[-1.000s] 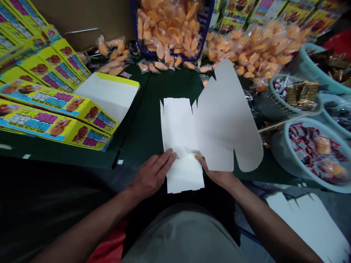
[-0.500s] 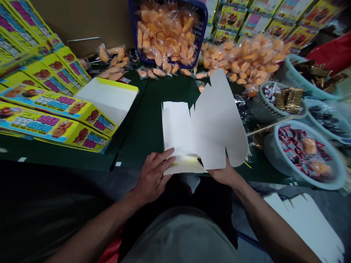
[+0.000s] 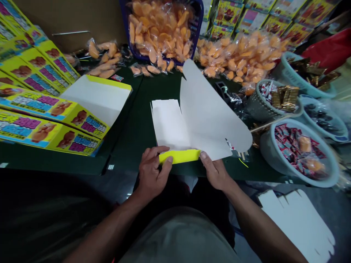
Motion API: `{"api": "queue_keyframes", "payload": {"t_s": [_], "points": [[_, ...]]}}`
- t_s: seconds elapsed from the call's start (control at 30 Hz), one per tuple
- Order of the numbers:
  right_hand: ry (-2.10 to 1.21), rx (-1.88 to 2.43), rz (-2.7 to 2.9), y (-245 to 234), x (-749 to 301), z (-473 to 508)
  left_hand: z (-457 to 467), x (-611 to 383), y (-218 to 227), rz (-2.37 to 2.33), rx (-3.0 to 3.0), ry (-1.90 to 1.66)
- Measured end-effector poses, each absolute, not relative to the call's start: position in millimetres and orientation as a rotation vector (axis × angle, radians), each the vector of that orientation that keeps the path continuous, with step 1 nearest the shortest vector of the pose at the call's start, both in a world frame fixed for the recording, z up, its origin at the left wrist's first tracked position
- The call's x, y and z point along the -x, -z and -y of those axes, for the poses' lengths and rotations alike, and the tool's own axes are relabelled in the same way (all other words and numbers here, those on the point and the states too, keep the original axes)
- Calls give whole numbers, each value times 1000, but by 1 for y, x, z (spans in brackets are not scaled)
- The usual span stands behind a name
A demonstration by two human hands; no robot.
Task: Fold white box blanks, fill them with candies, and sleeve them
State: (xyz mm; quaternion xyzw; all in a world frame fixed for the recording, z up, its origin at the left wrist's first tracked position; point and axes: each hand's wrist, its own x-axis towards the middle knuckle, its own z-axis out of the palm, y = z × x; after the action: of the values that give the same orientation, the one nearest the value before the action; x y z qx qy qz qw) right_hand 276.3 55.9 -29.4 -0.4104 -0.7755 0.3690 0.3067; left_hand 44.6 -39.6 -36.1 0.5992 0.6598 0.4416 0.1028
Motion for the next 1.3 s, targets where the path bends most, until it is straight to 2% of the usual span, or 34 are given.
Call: {"api": "queue_keyframes", "payload": {"t_s": [0.43,0.6,0.7,0.77,0.93,1.07,1.3], "points": [[-941,1249,1536,36,-230,-46,30,-69,40,-2357,-1459,-1334],[-935,1233,1539,35,-227,-48,31,-66,26,-2431,-1834,-1093],[-922,1220,1571,35,-228,-50,27,-58,16,-2097,-2274,-893],[-906,1202,1583,35,-229,-51,19,-50,8,-1844,-2323,-742],[-907,1210,1583,40,-230,-51,-29,-26,-13,-1628,-1950,-443],[-858,1208,1630,41,-232,-52,-76,-19,-19,-1284,-1556,-263],[-918,1207,1767,36,-248,-51,-92,-19,-17,-1037,-1121,-181]]}}
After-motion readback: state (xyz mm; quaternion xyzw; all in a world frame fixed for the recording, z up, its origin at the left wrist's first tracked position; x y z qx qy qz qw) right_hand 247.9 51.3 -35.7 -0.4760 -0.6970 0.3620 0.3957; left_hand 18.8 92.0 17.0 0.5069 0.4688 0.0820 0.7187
